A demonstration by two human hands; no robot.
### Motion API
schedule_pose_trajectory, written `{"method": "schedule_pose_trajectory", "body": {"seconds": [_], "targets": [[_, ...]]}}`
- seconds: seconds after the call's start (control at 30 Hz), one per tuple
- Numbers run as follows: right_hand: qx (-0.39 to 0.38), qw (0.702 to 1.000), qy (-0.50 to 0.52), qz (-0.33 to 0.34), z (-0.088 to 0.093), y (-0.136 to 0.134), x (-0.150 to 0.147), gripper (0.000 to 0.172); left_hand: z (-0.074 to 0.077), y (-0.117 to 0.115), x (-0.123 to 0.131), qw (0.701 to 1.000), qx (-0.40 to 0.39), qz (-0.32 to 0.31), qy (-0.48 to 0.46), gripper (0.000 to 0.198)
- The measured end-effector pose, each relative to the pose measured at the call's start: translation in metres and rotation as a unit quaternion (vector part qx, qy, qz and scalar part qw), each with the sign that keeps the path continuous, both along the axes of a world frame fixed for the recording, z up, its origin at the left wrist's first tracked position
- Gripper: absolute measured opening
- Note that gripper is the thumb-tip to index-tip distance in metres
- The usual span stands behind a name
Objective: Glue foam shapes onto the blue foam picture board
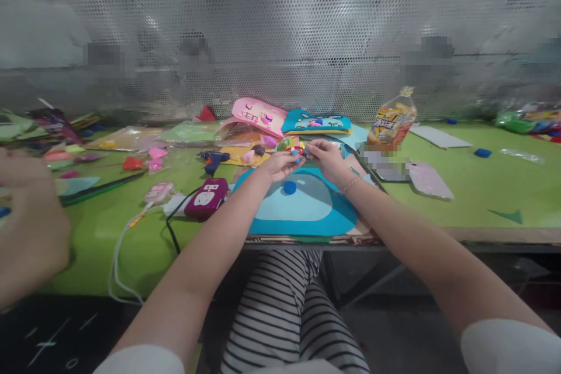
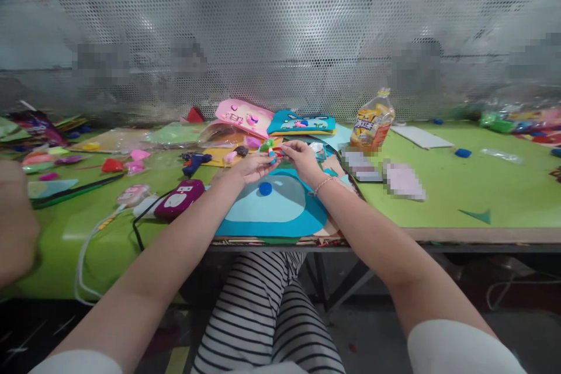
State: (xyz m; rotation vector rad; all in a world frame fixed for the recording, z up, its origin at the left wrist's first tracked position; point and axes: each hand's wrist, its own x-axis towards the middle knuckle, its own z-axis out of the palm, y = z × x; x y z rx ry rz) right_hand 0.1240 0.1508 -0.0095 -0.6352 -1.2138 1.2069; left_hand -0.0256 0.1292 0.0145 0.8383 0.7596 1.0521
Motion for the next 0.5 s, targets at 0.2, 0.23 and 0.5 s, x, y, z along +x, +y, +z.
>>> {"method": "schedule_pose_trajectory", "body": {"seconds": [0.2, 0.23, 0.5], "targets": [[0.002, 1.000, -0.004, 0.005, 0.002, -0.002, -0.002, 0.032, -0.003, 0.007, -0.002, 0.999, -0.033, -0.005, -0.039, 0.013], [0.000, 1.000, -0.001, 0.006, 0.002, -0.002, -0.002, 0.032, -0.003, 0.008, -0.002, 0.998, -0.034, -0.006, -0.044, 0.013], [0.000, 1.000, -0.021, 0.001, 0.003, -0.004, -0.001, 0.031, -0.005, 0.013, -0.005, 0.996, -0.034, -0.013, -0.077, 0.023]]}}
